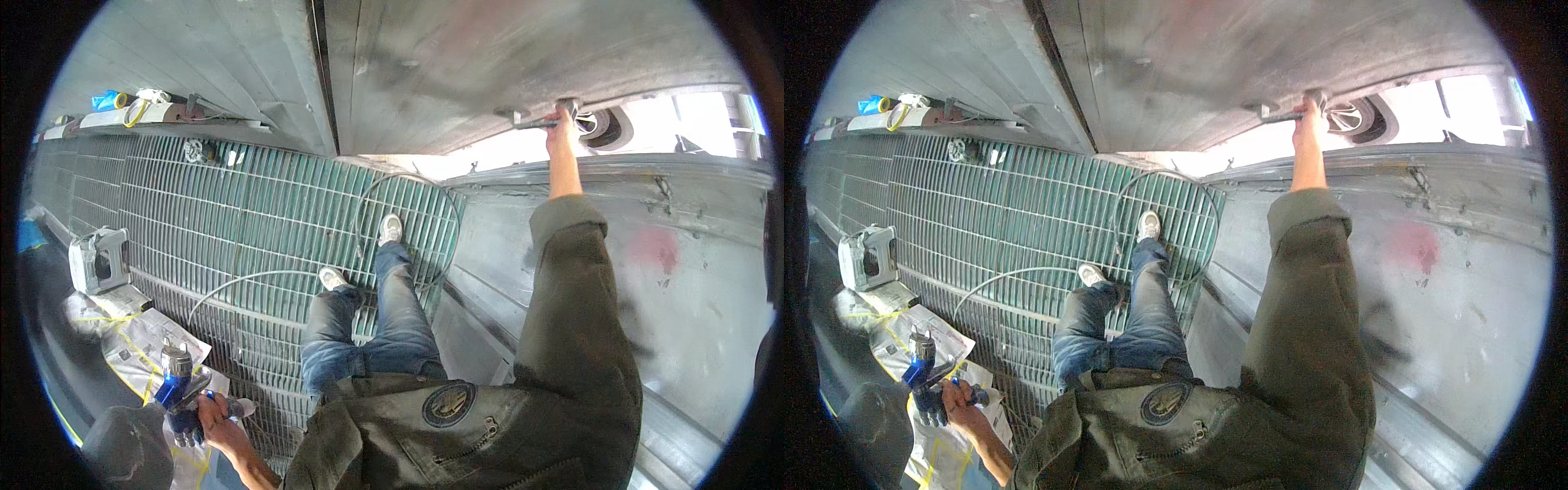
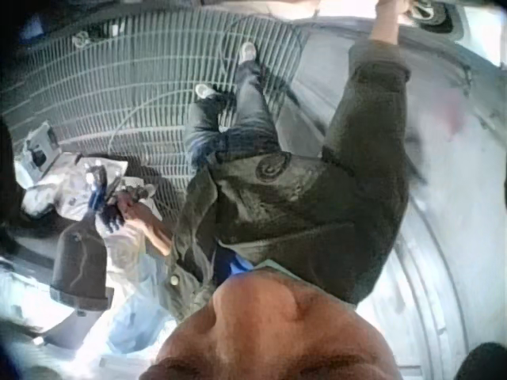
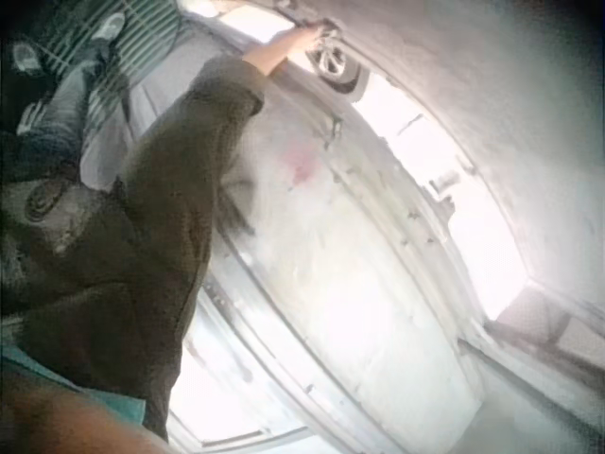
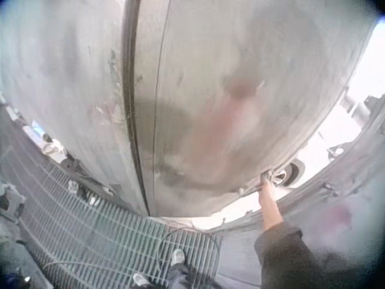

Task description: The person stirs black paint in a small container with a metal tool, walks to a workbench, adds a clear liquid from a bottle, and continues mixing. The person then pours the mixture into a spray gun cup, attaches the cup to a spray gun, and walks into a paint booth.

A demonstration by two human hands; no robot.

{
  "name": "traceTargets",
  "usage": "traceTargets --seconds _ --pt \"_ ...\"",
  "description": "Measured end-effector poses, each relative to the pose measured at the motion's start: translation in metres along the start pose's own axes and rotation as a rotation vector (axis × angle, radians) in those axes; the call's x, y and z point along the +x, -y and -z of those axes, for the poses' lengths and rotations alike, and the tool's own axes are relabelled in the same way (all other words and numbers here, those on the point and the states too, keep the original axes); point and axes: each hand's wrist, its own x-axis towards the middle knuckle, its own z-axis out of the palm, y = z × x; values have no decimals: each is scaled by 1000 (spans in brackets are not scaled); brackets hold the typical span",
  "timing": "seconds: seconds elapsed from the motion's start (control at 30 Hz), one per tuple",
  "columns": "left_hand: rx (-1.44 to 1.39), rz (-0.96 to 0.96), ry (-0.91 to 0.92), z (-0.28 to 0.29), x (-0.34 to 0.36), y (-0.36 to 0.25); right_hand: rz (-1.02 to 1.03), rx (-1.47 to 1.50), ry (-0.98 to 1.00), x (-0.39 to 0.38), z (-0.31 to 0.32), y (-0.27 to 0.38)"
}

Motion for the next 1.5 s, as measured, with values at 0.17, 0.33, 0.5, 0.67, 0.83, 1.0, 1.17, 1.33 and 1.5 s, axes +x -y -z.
traceTargets --seconds 0.17,0.33,0.5,0.67,0.83,1.0,1.17,1.33,1.5 --pt "21 -98 59 -20 -12 -12 11 -23 10 29 -25 3" --pt "245 -138 -68 -58 -18 -21 71 -8 -114 -42 5 -10" --pt "135 -211 151 -42 12 18 -13 97 -183 -149 46 -18" --pt "295 -190 362 -105 23 36 -46 135 -57 -159 44 -10" --pt "1015 -890 904 -261 -2 2 -38 136 106 -162 65 -16" --pt "557 -820 1437 -345 18 116 8 126 204 -167 62 -10" --pt "421 -783 1630 -362 -39 171 -24 35 113 -172 59 -4" --pt "500 -600 1626 -311 -69 175 -20 37 46 -172 56 -7" --pt "489 -471 1431 -282 -69 168 -7 47 45 -169 60 -13"
